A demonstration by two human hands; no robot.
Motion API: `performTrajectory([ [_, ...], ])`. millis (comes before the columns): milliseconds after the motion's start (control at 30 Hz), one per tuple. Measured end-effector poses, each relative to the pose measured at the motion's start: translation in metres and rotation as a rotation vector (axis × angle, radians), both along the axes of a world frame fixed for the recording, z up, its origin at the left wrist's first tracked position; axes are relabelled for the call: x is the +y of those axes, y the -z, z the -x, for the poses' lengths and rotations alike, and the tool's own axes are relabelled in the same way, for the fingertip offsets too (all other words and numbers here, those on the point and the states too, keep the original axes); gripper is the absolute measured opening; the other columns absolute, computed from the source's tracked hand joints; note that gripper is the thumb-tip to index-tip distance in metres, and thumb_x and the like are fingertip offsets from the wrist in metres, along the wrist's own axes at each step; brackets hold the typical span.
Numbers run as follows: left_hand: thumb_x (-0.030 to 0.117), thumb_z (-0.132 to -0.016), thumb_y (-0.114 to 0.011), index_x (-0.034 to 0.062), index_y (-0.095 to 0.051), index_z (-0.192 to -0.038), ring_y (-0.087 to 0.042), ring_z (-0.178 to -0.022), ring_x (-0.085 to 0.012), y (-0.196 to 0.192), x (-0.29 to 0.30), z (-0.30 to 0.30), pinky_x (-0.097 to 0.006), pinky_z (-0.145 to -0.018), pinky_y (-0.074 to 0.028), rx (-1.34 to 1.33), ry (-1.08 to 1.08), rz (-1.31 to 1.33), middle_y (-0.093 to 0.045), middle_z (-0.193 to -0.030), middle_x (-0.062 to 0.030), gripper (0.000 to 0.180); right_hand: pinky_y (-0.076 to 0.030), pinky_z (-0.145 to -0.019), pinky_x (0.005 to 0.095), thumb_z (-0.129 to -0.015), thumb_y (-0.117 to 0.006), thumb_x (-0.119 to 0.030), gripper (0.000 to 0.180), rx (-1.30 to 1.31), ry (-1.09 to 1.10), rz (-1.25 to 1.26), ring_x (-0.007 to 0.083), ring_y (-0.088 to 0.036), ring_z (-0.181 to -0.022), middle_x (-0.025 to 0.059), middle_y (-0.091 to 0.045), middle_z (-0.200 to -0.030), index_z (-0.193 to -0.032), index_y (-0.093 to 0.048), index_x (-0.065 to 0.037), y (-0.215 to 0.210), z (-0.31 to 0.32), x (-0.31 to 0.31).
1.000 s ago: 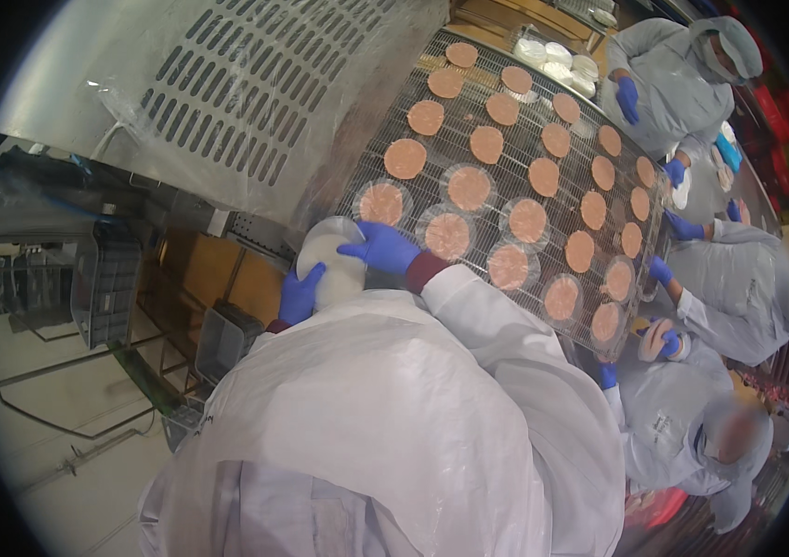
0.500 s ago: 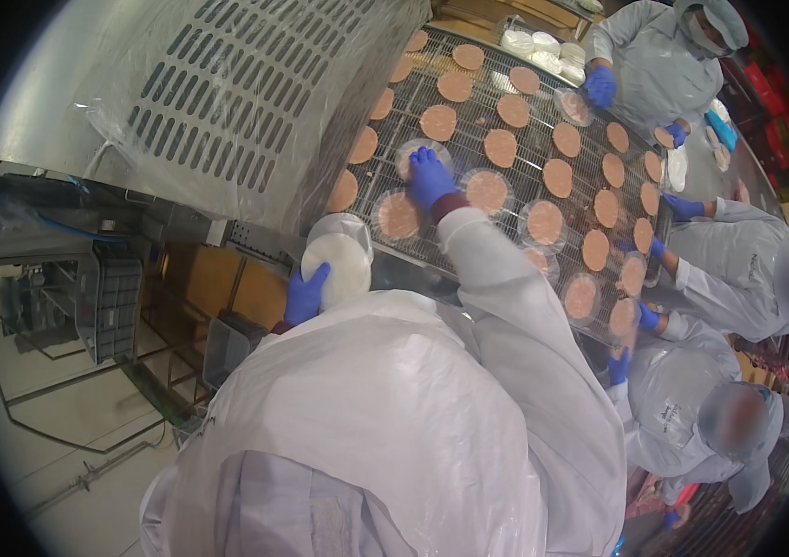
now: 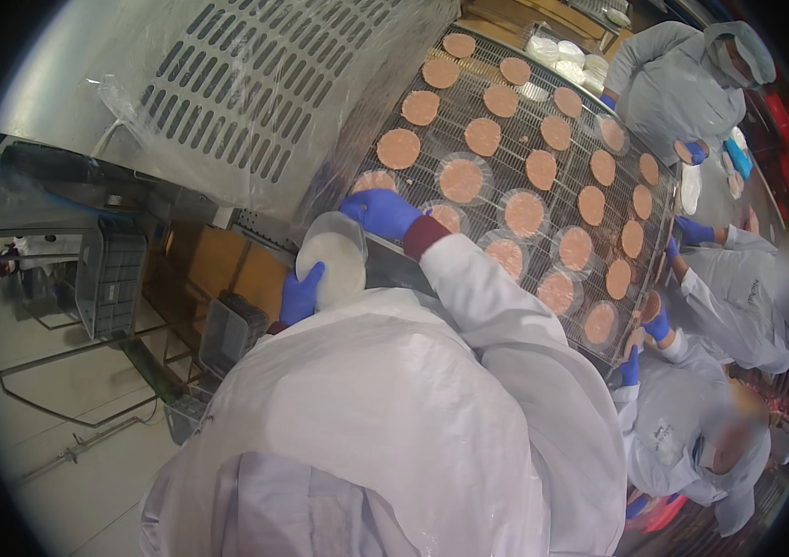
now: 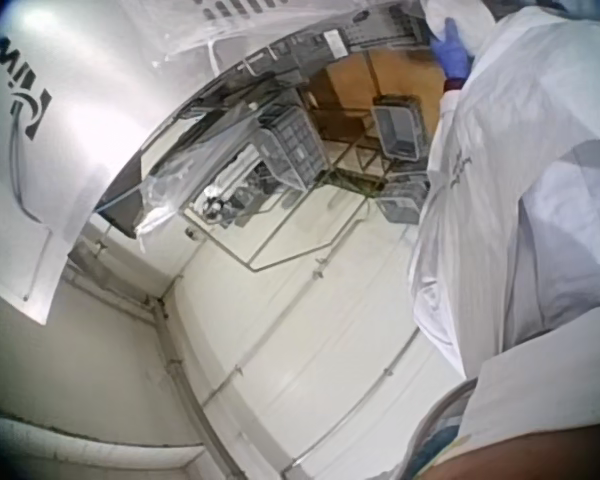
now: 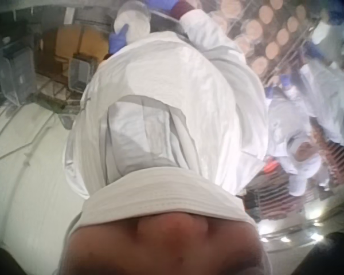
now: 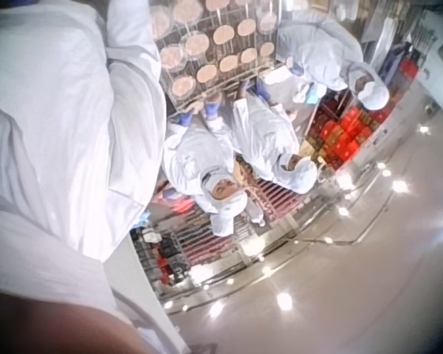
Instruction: The person picks up white circular discs and places them on top of pink circular discs arranged on a metal wire rack. The person handles the discs one at a time, stacking them in rows while other workers perform similar actions nearby.
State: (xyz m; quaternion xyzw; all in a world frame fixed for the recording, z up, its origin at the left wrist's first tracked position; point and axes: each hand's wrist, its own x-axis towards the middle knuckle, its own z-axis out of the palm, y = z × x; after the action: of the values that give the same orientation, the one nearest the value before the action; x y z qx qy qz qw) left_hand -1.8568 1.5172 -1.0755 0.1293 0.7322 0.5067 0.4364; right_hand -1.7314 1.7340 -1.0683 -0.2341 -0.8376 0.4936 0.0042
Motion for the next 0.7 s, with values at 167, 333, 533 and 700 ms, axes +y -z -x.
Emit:
performTrajectory([
  [167,0.017,-0.084,-0.068,-0.0030,-0.060,-0.108,-0.062,-0.083,-0.0161,0.019,0.011,0.000,-0.029,-0.074,-0.051,0.048,0.054,-0.069,-0.065,-0.098,-0.0099,0.033,-0.048,-0.078,0.0372,-0.087,-0.057,-0.021,0.019,0.034,0.240,0.066,0.0307,-0.062,-0.084,0.0166,-0.066,-0.095,-0.096,-0.065,-0.006,0.043,-0.013,-0.036],
  [333,0.017,-0.085,-0.068,-0.0029,-0.059,-0.110,-0.062,-0.084,-0.0161,0.010,0.008,0.004,-0.030,-0.076,-0.050,-0.023,0.062,-0.049,-0.065,-0.100,-0.0103,0.033,-0.050,-0.057,0.0293,-0.084,-0.064,-0.019,0.018,0.106,0.540,0.238,0.0123,-0.062,-0.056,0.0075,-0.066,-0.063,-0.081,-0.069,-0.002,0.016,-0.026,0.054],
  [533,0.017,-0.085,-0.067,-0.0026,-0.058,-0.111,-0.062,-0.086,-0.0164,0.016,0.012,0.002,-0.030,-0.076,-0.050,-0.019,0.092,-0.042,-0.065,-0.100,-0.0105,0.034,-0.050,-0.081,0.0412,-0.079,-0.057,-0.012,0.036,-0.083,0.447,-0.594,0.0357,-0.063,-0.092,0.0159,-0.057,-0.119,-0.115,-0.060,-0.011,0.072,-0.023,0.083],
  [700,0.017,-0.085,-0.068,-0.0024,-0.058,-0.111,-0.062,-0.086,-0.0163,0.007,0.012,0.004,-0.030,-0.077,-0.050,0.012,0.081,-0.042,-0.065,-0.102,-0.0103,0.034,-0.048,-0.083,0.0399,-0.073,-0.060,-0.007,0.029,0.231,0.337,-0.074,0.0349,-0.062,-0.095,0.0188,-0.066,-0.096,-0.101,-0.067,-0.007,0.045,-0.009,0.020],
])
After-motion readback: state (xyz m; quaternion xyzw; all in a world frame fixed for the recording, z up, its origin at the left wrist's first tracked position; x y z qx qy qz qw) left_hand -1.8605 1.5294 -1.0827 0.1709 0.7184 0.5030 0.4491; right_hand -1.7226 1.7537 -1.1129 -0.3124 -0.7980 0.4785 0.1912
